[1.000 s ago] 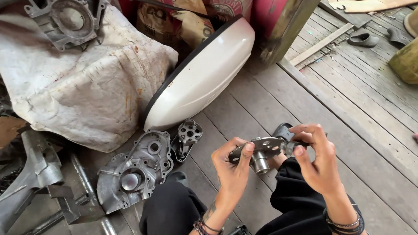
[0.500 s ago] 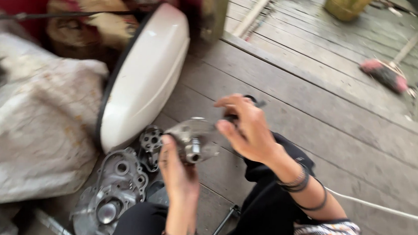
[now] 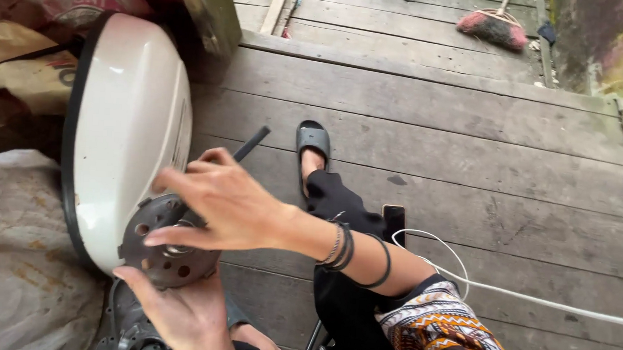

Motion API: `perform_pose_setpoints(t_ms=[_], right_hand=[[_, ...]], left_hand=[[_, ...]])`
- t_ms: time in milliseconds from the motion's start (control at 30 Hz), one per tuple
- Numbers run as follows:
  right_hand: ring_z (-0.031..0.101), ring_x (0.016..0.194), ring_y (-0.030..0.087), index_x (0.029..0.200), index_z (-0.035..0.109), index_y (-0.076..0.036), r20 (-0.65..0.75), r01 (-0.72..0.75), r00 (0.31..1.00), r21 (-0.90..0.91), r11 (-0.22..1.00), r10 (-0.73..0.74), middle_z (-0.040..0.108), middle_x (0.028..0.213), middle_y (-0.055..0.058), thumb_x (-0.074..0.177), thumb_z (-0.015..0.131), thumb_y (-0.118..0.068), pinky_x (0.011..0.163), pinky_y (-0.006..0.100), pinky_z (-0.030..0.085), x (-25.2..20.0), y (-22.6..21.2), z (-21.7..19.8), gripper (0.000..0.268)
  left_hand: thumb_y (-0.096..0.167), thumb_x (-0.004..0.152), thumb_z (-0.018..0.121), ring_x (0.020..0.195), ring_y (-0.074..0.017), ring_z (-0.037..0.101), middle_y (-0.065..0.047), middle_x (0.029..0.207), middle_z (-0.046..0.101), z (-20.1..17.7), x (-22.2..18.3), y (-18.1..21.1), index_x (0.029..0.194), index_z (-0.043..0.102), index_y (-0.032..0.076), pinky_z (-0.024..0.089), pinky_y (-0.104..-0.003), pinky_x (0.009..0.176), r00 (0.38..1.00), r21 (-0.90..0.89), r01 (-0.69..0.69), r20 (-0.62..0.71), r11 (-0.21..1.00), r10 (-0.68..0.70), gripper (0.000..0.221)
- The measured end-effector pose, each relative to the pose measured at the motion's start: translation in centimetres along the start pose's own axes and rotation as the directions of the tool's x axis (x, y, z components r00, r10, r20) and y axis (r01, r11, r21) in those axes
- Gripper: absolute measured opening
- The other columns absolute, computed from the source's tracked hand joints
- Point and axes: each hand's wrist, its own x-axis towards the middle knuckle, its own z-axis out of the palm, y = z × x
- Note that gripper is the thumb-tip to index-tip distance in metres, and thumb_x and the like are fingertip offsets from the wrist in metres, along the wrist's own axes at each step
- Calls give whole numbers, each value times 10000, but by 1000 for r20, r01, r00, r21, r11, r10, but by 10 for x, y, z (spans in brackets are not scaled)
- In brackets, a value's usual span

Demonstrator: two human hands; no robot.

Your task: Scrubbing and cleaning a metal engine component using a small metal tool to remove debris or smooth the surface.

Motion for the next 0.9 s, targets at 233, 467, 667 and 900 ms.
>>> perform_pose_setpoints(t_ms=[233, 467, 667, 900], right_hand=[[631, 663, 171, 1133, 605, -76, 3, -15, 1000, 94, 995, 15, 667, 829, 22, 884, 746, -419, 991, 382, 409, -4, 6, -38, 447], [667, 753, 156, 1090, 673, -57, 60, -94, 995, 146, 985, 86, 721, 906, 0, 733, 888, -271, 962, 344, 433, -13, 14, -36, 468], [623, 729, 147, 907, 702, -50, 19, -74, 997, 196, 978, 72, 715, 823, 9, 674, 899, -274, 977, 324, 439, -10, -2, -34, 379], [659, 720, 142, 847, 704, -78, 32, 16, 999, 147, 989, -21, 725, 803, -3, 652, 886, -369, 1129, 445, 388, -19, -6, -26, 394]], left_hand=[[548, 937, 458, 1131, -202, 636, -120, 1321, 639, -25, 10, -20, 1382, 537, 23, 515, -381, 967, 984, 42, -155, 97, 987, 150, 693], [396, 975, 573, 895, -160, 509, -85, 1002, 557, -36, 16, -35, 1010, 520, 30, 445, -344, 873, 957, 55, -271, 123, 961, 263, 372], [422, 1031, 532, 762, -109, 527, -37, 835, 664, -11, 0, -17, 941, 716, -43, 424, -244, 760, 832, 244, -519, 365, 819, 418, 508], [369, 1034, 507, 847, -157, 591, -106, 944, 701, -19, -1, -21, 1069, 699, -138, 486, -290, 828, 831, 157, -505, 353, 849, 430, 543]])
